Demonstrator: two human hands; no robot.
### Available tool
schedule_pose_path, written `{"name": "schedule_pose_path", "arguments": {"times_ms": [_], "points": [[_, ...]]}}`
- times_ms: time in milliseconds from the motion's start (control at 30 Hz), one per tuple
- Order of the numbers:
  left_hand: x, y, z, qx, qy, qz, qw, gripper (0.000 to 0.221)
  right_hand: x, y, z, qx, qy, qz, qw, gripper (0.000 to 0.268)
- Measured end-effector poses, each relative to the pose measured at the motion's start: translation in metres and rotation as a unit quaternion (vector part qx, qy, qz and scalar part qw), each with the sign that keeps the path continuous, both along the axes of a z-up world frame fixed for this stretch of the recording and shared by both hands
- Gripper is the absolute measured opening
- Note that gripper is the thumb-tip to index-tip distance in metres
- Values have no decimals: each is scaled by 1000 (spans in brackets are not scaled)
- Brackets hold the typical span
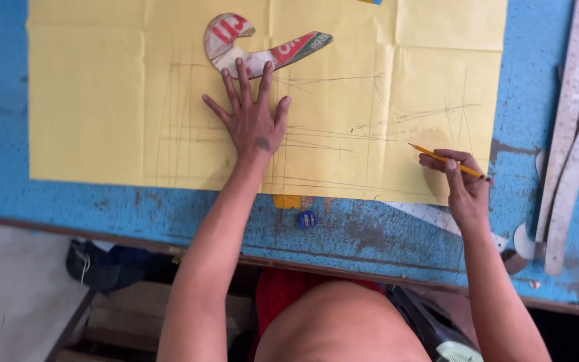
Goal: Drafting a garment pattern on yellow paper using a pencil and rulers on a workbench.
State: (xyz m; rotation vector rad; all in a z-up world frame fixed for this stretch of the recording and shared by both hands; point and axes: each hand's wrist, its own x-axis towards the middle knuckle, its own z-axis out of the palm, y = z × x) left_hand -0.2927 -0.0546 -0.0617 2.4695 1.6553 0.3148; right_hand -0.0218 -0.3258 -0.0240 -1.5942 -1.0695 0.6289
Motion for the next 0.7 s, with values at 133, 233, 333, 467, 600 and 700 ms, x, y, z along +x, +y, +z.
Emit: {"name": "schedule_pose_path", "arguments": {"times_ms": [133, 233, 333, 467, 600, 700], "points": [[8, -16, 1, -47, -6, 77, 996, 71, 39, 37, 18, -1, -59, 58, 997, 35], [14, -15, 13, -75, 27, 83, 993, 71, 61, 80, 25, 37, -50, 119, 991, 28], [17, -14, 8, -61, 23, 87, 994, 71, 85, 129, 8, 65, -23, 192, 979, 21], [23, -16, 18, -92, 33, 107, 989, 72, 94, 163, -5, 32, 15, 189, 981, 18], [24, -13, 18, -114, 59, 112, 985, 71, 104, 174, -32, 59, 22, 209, 976, 18], [23, -9, 11, -101, 56, 112, 987, 70, 102, 173, -33, 45, 18, 199, 979, 16]]}}
